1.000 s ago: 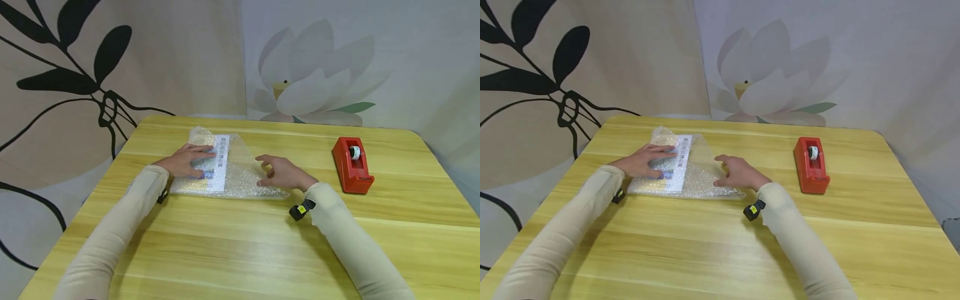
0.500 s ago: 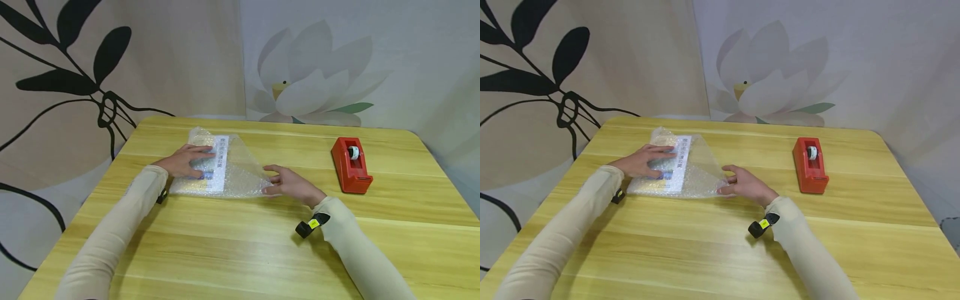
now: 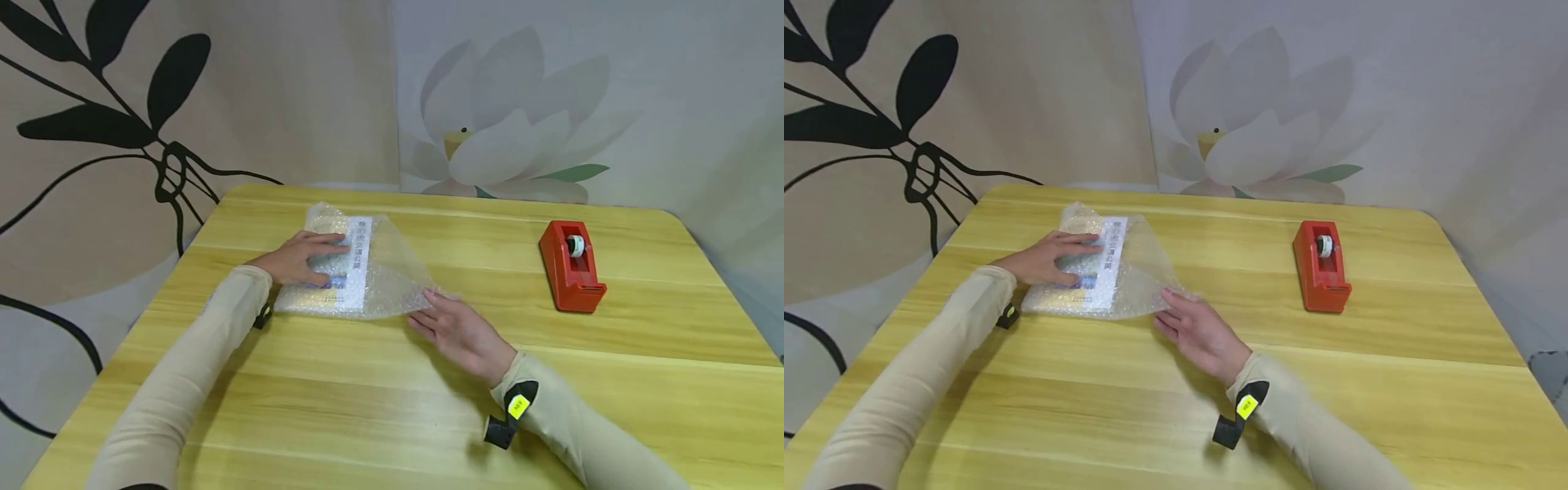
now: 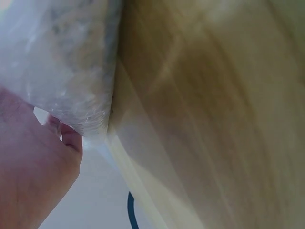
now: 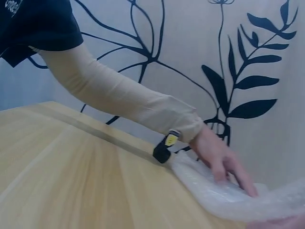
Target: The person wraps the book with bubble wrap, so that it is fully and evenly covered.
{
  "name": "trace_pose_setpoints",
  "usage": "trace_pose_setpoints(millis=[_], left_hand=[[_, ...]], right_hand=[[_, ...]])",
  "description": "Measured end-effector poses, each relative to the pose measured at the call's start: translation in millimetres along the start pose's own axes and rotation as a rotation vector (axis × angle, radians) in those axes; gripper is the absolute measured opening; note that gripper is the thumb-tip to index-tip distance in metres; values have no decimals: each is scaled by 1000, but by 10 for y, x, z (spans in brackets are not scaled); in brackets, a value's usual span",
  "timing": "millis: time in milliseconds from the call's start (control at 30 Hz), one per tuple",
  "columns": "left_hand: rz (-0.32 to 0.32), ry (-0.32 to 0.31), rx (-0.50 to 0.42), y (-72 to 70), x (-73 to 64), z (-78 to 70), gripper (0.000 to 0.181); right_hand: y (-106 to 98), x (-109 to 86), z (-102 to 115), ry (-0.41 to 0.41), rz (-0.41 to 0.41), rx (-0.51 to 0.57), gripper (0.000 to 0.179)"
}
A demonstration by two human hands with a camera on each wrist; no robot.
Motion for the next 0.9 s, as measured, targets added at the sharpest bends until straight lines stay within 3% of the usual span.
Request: trace_pose_setpoints(millis=[200, 300, 400, 533, 767, 900], left_hand=[[7, 15, 6, -7, 3, 11, 70], [5, 16, 0, -5, 4, -3, 70], [-2, 20, 4, -4, 2, -18, 70], [-7, 18, 18, -12, -1, -24, 70], [-1, 9, 19, -3, 2, -28, 71], [-11, -2, 27, -8, -1, -12, 70]], right_hand=[[161, 269, -95, 17, -108, 45, 24], [236, 423, -123, -1, -125, 11, 35], [305, 580, -107, -49, -91, -80, 50], [362, 745, -48, -113, -91, -170, 56], [449, 834, -39, -134, -201, -228, 66], [579, 831, -31, -168, -278, -333, 75]])
Point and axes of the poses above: each hand's wrist, its own x-axis towards the middle knuckle, its own y-axis out of the palm, z = x × y, the point moved 4 cm from there along x, towards the middle knuckle, and after that the axes turned 15 degrees about y, right-handed, at the moved point
